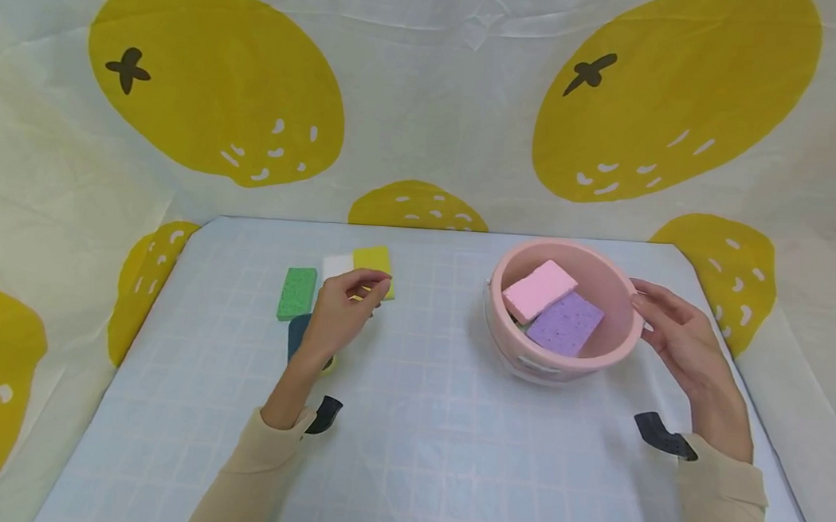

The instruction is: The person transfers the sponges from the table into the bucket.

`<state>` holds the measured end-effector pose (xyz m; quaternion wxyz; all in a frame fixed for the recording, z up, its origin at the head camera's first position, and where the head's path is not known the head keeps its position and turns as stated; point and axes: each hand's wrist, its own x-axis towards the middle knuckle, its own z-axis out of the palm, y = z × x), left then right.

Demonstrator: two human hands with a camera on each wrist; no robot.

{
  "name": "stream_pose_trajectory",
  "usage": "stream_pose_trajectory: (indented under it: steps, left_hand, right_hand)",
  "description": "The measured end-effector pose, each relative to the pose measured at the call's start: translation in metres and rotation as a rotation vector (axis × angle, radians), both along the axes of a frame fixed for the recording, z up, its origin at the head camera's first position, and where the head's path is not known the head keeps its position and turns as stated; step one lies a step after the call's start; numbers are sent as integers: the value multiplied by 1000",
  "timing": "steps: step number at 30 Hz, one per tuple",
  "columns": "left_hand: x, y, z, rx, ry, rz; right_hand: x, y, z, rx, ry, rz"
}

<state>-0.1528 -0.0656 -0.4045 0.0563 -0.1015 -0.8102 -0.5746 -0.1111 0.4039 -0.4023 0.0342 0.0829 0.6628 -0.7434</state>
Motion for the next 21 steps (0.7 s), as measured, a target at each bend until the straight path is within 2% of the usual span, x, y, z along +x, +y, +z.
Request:
stream_pose_trajectory:
  steps: [12, 21]
  left_hand:
    - [14, -39, -8, -14, -114, 140]
    - [31, -70, -26, 53, -162, 244]
  right_hand:
    - [-1, 1, 0, -12, 1, -1]
    - [-1, 3, 1, -41, 26, 13]
